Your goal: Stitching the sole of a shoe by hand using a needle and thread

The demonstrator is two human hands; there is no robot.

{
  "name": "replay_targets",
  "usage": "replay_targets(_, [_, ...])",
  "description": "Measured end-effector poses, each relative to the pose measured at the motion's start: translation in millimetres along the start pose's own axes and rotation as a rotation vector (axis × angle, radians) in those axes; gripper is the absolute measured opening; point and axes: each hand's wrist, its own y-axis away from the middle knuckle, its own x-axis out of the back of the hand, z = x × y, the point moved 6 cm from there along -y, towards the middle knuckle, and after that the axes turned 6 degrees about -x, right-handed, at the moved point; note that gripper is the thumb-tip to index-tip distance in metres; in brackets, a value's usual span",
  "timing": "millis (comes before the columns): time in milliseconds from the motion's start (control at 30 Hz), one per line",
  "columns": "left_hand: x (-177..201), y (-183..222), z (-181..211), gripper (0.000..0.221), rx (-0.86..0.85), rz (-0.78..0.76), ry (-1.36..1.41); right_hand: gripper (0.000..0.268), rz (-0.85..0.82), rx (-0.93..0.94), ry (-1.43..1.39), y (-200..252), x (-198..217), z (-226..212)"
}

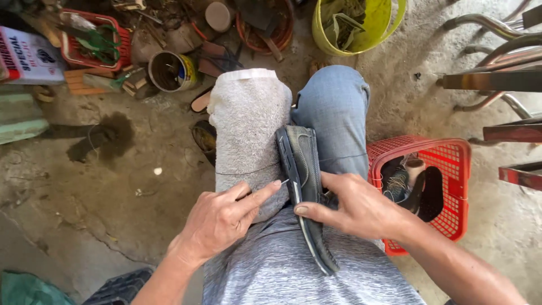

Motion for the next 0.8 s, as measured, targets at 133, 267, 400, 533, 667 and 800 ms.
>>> replay_targets(133, [0.1, -9.8, 0.7, 0.052, -0.110, -0.021, -0.112, 0.041, -0.023, -0.036, 0.096, -1.6, -1.1, 2.3])
replay_targets(267, [-2.4, -15.9, -1.3, 0.045, -0.129, 0.009, -0.070, 0.041, 0.004, 0.082, 0.037, -2.0, -4.7, 2.4])
replay_targets(400, [-7.1, -22.3, -0.8, 0.043, -0.119, -0.010, -0.005, 0.046, 0.067, 0.191, 0.046, 1.0, -6.6, 1.1])
replay_targets(533, [-8.9, -27.0, -3.0, 0.040, -0.139, 0.005, 0.050, 0.046, 0.082, 0.184, 0.021, 1.5, -5.0, 2.9])
replay_targets(667, [-11.5, -33.6, -3.9, 0.042, -0.125, -0.014, 0.112, 0.044, 0.102, 0.173, -0.001, 0.4, -5.0, 5.5])
replay_targets(800, [-11.7, -35.5, -1.7, 0.041, -0.128, 0.014, 0.089, 0.042, 0.103, 0.148, 0.021, -0.6, -7.1, 10.5])
